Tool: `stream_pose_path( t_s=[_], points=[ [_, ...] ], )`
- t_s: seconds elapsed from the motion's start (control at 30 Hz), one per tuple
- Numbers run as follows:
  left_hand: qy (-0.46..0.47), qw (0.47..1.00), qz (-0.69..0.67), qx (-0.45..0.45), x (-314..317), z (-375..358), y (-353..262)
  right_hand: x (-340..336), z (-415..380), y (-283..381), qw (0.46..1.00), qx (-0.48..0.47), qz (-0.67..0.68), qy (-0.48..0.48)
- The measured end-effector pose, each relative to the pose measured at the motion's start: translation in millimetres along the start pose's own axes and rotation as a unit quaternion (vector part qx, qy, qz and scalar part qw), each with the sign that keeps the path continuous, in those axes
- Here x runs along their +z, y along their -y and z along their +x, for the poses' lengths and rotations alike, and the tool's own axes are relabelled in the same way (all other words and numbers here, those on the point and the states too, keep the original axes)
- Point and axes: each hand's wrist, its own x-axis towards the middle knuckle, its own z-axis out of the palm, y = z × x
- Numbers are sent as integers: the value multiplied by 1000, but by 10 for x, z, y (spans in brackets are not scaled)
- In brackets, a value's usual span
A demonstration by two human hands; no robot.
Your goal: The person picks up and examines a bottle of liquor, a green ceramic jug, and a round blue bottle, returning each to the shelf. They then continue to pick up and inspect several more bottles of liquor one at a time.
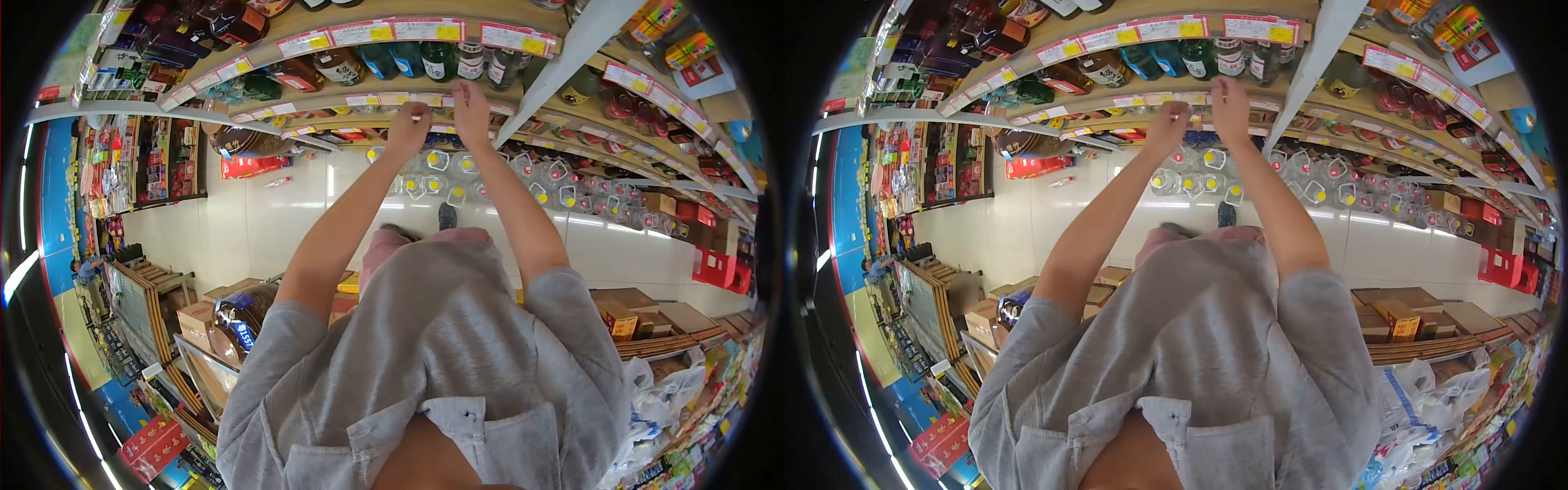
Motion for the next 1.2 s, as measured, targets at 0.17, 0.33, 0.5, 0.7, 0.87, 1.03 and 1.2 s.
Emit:
stream_pose_path(
  t_s=[0.17,0.33,0.5,0.7,0.87,1.03,1.2],
  points=[
    [-80,996,-46,-3,-129,517,138,255,213,-128,997,-26,-14,-65],
    [-117,987,-105,-44,-302,1039,410,466,22,17,996,3,-87,13],
    [-85,992,-82,-52,-485,1297,545,792,188,148,992,-10,-104,65],
    [-64,996,-45,-45,-507,1345,574,1057,316,81,989,7,-137,46],
    [-88,995,-51,-5,-576,1156,378,1053,365,112,987,4,-155,41],
    [-132,981,-143,15,-752,633,143,1076,244,83,991,-8,-130,32],
    [-288,953,-67,63,-870,711,595,1092,-36,70,991,21,-117,62]
  ],
)
